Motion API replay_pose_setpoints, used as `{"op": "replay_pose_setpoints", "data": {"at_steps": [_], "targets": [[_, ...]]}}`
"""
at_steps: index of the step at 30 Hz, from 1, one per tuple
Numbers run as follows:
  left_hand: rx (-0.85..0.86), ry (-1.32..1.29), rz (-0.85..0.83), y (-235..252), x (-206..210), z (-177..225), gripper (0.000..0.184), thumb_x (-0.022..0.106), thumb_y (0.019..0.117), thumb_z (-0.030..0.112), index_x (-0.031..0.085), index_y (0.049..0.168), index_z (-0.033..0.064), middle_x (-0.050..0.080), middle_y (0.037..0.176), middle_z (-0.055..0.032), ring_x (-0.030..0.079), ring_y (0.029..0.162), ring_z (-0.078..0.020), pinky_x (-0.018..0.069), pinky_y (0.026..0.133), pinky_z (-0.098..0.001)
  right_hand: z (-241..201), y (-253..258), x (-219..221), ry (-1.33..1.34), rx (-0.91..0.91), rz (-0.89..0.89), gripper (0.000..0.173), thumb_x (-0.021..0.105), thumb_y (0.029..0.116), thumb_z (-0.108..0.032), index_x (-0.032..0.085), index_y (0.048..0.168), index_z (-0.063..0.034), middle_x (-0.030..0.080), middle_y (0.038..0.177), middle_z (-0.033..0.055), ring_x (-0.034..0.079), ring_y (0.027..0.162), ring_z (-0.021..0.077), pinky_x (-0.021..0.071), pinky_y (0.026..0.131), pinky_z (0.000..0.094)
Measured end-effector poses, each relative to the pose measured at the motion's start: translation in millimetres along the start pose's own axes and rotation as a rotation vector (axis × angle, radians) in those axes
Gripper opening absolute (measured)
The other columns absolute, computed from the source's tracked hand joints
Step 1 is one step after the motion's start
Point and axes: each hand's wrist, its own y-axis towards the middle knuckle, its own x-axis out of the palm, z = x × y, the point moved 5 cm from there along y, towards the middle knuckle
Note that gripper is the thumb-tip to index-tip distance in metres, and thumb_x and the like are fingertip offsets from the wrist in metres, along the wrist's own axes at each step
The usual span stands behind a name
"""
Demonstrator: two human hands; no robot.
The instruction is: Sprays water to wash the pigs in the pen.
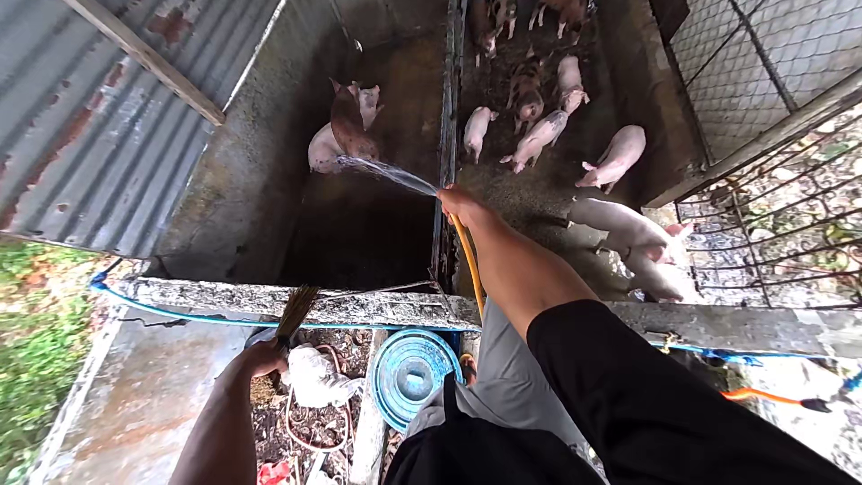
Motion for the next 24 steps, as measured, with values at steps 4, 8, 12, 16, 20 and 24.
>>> {"op": "replay_pose_setpoints", "data": {"at_steps": [4,8,12,16,20,24], "targets": [[-0.009,0.014,-0.003,0.8,0.2,0.4,0.089,0.081,0.0871,0.028,0.035,0.159,0.0040,0.053,0.149,-0.0251,0.048,0.141,-0.0400,0.0370,0.116,-0.0608,-0.7,0.4,-0.3,-0.007,0.009,0.013,0.030,0.048,0.1075,-0.030,0.055,0.128,-0.0095,0.048,0.077,0.0035,0.047,0.058,0.0137,0.0428,0.052,0.0300],[-0.003,0.001,0.008,-0.5,0.3,1.3,0.086,0.082,0.0866,0.027,0.038,0.157,0.0029,0.053,0.149,-0.0254,0.048,0.142,-0.0402,0.0371,0.116,-0.0604,-0.1,1.1,-0.3,-0.012,0.009,0.013,0.029,0.049,0.1073,-0.031,0.057,0.125,-0.0087,0.049,0.077,0.0037,0.049,0.059,0.0140,0.0438,0.053,0.0307],[-0.004,0.009,0.006,0.9,1.0,0.0,0.088,0.082,0.0868,0.028,0.037,0.158,0.0029,0.052,0.150,-0.0244,0.048,0.142,-0.0397,0.0370,0.116,-0.0594,1.0,1.0,0.4,-0.012,0.016,0.012,0.028,0.049,0.1071,-0.029,0.057,0.123,-0.0081,0.048,0.077,0.0036,0.048,0.060,0.0141,0.0433,0.054,0.0306],[-0.002,-0.008,0.013,-1.7,1.2,1.8,0.085,0.082,0.0867,0.027,0.040,0.156,0.0032,0.054,0.148,-0.0247,0.049,0.141,-0.0400,0.0375,0.116,-0.0599,2.5,1.8,0.7,-0.017,0.021,0.015,0.027,0.049,0.1070,-0.030,0.057,0.122,-0.0086,0.048,0.076,0.0026,0.047,0.058,0.0133,0.0423,0.053,0.0300],[0.002,0.018,0.003,-1.5,0.3,2.8,0.084,0.081,0.0883,0.028,0.040,0.156,0.0019,0.054,0.147,-0.0262,0.048,0.141,-0.0417,0.0368,0.115,-0.0617,2.2,-0.5,-1.0,-0.029,0.017,0.025,0.030,0.047,0.1068,-0.030,0.056,0.124,-0.0067,0.049,0.079,0.0044,0.048,0.060,0.0146,0.0447,0.055,0.0321],[0.005,0.043,-0.002,3.9,0.9,0.0,0.083,0.081,0.0883,0.030,0.040,0.155,0.0018,0.054,0.147,-0.0266,0.049,0.140,-0.0421,0.0374,0.115,-0.0620,4.0,0.2,-1.8,-0.020,0.022,0.031,0.031,0.048,0.1066,-0.031,0.056,0.124,-0.0073,0.049,0.079,0.0043,0.049,0.060,0.0149,0.0446,0.055,0.0319]]}}
